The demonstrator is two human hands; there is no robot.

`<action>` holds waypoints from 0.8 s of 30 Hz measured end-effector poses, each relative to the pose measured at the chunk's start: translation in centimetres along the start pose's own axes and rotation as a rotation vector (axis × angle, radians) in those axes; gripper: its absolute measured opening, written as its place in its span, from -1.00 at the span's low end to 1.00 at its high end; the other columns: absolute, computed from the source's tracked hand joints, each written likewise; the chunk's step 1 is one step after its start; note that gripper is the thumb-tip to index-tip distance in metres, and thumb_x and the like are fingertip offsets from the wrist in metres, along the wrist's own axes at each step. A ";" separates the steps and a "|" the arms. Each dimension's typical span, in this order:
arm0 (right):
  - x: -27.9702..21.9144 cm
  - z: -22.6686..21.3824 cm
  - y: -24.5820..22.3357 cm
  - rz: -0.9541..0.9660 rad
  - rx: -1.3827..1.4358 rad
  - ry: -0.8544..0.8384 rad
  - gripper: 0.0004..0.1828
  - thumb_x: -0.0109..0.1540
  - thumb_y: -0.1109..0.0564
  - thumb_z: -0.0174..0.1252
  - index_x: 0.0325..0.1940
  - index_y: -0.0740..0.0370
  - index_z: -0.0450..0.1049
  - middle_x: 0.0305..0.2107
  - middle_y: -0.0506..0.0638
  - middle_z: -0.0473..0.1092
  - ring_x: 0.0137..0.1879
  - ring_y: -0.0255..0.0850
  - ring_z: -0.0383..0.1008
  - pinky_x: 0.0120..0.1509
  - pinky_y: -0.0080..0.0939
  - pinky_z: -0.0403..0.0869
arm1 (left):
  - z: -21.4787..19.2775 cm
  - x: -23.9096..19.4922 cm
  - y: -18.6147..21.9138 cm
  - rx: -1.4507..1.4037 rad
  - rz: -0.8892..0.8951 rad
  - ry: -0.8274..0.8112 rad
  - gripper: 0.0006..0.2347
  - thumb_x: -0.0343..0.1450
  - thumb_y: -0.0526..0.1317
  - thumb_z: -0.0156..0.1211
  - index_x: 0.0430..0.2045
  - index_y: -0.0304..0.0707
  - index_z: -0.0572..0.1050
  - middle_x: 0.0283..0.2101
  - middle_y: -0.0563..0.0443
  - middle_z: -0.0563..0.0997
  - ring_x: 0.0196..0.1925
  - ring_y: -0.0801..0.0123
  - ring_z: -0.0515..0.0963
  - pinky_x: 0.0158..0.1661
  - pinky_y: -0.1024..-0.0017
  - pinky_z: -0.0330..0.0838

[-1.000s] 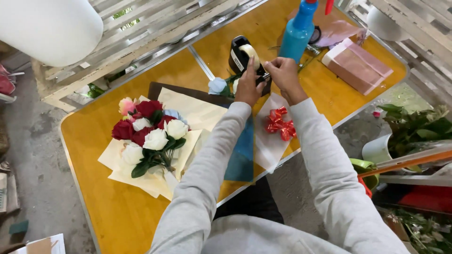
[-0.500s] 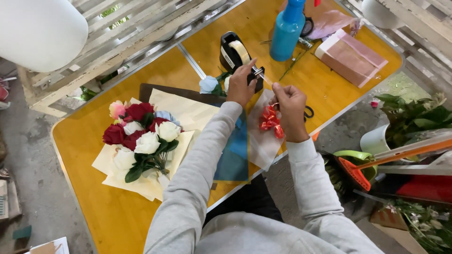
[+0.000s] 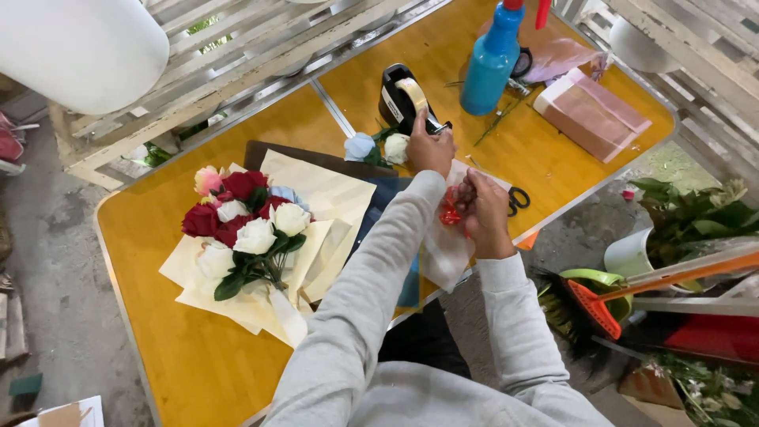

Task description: Wrapping a bouquet of artificial flowers with decorative paper and securing it with tape.

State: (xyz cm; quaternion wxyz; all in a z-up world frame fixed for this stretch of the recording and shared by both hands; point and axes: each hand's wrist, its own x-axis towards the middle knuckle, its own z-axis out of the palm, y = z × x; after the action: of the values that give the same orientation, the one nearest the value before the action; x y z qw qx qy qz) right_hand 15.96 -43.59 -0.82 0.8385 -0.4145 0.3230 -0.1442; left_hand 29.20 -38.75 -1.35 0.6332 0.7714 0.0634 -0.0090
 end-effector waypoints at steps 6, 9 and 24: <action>0.0 -0.4 1.8 0.158 0.111 -0.056 -0.78 0.27 0.05 0.26 -0.43 0.07 0.43 -0.62 -0.08 0.37 -0.48 -0.23 0.47 -0.48 -0.43 0.15 | -2.3 -2.4 1.6 0.447 0.057 -0.060 -0.28 0.41 -0.22 0.23 0.48 0.10 -0.04 0.06 -0.24 0.62 0.17 -0.09 0.61 0.15 -0.04 0.51; -1.8 0.0 1.2 0.092 0.053 -0.065 -0.85 0.31 0.07 0.20 -0.30 0.11 0.43 -0.51 0.01 0.42 -0.36 -0.13 0.52 -0.43 -0.35 0.23 | -0.6 0.2 -5.1 0.390 0.069 -0.040 -0.28 0.37 -0.25 0.25 0.46 0.05 0.04 0.20 -0.20 0.55 0.22 -0.14 0.57 0.22 -0.06 0.45; -18.6 1.8 1.8 -0.324 -0.641 -0.675 -0.84 0.35 0.30 0.23 0.01 0.40 0.57 -0.53 0.09 0.44 -0.40 -0.30 0.48 -0.32 -0.39 0.48 | -27.4 -21.8 1.5 -0.400 0.228 0.348 -0.87 0.37 -0.30 0.45 -0.28 -0.28 0.65 -0.32 -0.10 0.74 -0.16 0.27 0.76 -0.06 0.42 0.63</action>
State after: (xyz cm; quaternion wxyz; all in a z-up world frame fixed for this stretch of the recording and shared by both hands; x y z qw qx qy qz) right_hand 3.16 -31.98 6.44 0.6936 -0.7199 -0.0072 -0.0236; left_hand 5.97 -14.10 7.62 0.7491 0.6234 0.0845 0.2074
